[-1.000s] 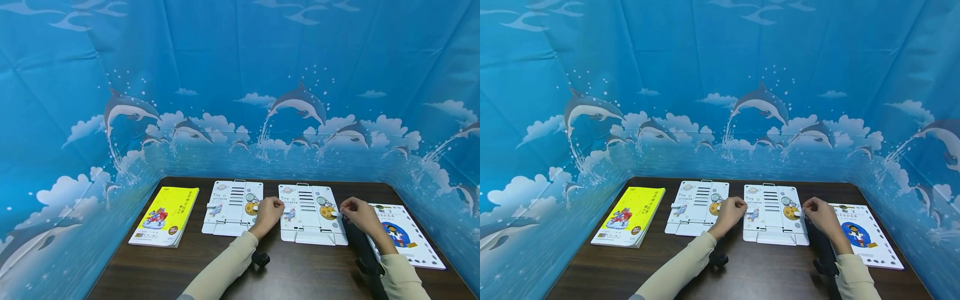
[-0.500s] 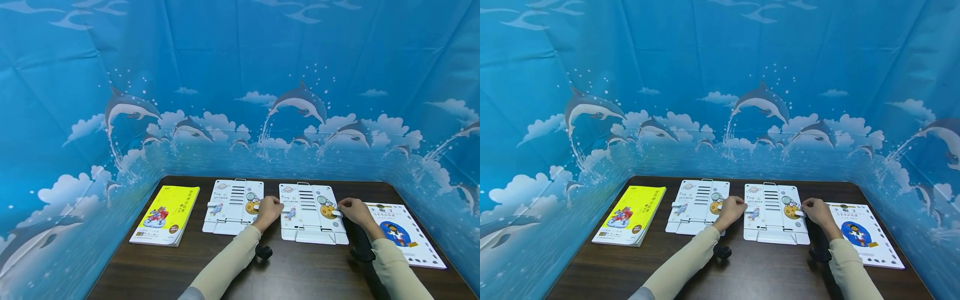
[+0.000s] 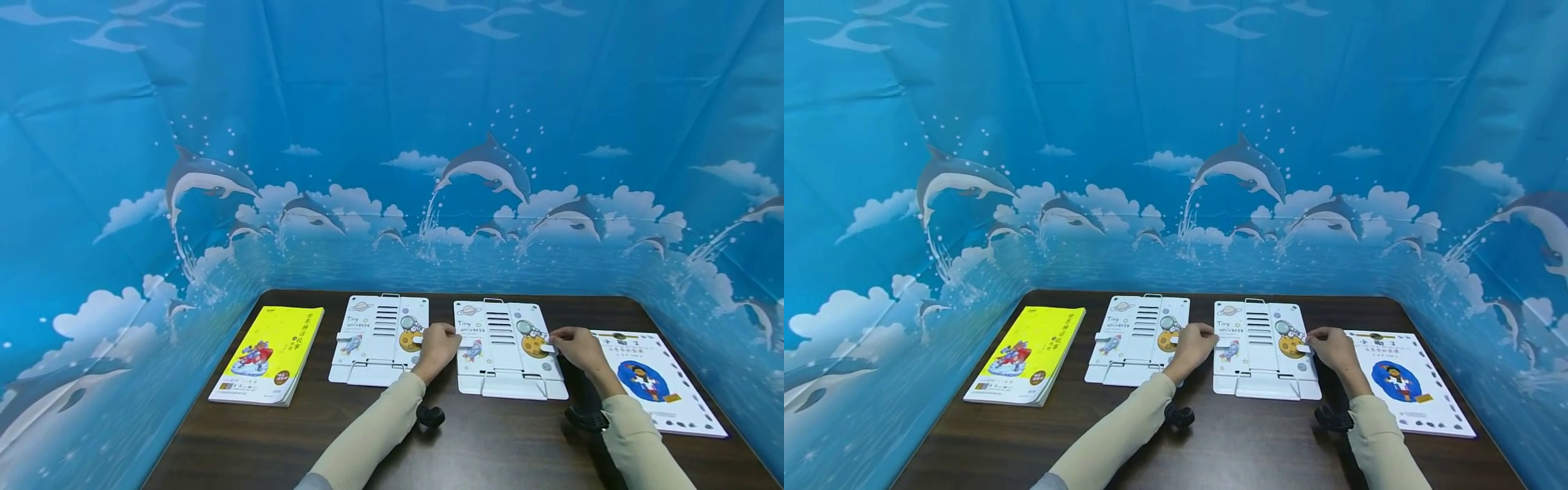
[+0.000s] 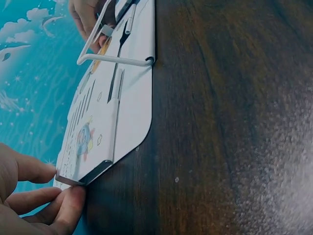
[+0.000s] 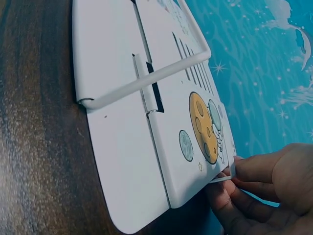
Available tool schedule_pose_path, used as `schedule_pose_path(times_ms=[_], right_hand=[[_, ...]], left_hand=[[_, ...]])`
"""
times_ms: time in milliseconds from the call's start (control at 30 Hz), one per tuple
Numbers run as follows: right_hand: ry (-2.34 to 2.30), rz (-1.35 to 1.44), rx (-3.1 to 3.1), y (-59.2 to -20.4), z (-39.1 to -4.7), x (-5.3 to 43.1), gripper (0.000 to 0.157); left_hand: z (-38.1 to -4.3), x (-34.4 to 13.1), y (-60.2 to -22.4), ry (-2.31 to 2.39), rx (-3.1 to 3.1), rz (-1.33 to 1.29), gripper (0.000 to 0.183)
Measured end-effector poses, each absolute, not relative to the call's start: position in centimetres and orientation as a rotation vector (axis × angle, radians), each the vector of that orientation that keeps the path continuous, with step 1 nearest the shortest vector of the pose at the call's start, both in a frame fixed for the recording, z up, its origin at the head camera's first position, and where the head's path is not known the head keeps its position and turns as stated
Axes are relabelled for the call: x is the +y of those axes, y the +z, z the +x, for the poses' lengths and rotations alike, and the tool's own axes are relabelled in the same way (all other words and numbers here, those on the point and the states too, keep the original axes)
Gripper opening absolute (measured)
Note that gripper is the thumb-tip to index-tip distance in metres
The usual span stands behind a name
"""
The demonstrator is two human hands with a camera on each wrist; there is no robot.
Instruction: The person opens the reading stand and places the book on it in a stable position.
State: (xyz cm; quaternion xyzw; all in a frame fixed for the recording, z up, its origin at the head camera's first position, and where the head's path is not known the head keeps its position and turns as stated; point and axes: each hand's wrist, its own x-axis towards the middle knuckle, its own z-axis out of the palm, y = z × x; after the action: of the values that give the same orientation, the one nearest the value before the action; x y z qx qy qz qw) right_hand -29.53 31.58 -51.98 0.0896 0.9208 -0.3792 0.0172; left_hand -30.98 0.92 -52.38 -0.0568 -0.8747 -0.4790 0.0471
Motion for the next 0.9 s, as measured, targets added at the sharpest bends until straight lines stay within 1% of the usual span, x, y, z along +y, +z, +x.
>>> schedule_pose_path(times_ms=[367, 600, 900], right_hand=[[-1.151, 0.301, 2.845, -51.6, -29.9, 30.7, 0.038], [-1.197, 0.340, 2.872, -51.1, -29.5, 30.5, 0.036], [-1.351, 0.410, 2.868, -50.1, -28.7, 30.2, 0.037]], left_hand=[[-31.3, 1.3, -52.6, -1.425, -2.672, -0.138, 0.016], [-31.3, 1.3, -51.9, -1.451, -2.638, -0.122, 0.020], [-31.4, 1.3, -51.3, -1.541, -2.550, -0.105, 0.015]])
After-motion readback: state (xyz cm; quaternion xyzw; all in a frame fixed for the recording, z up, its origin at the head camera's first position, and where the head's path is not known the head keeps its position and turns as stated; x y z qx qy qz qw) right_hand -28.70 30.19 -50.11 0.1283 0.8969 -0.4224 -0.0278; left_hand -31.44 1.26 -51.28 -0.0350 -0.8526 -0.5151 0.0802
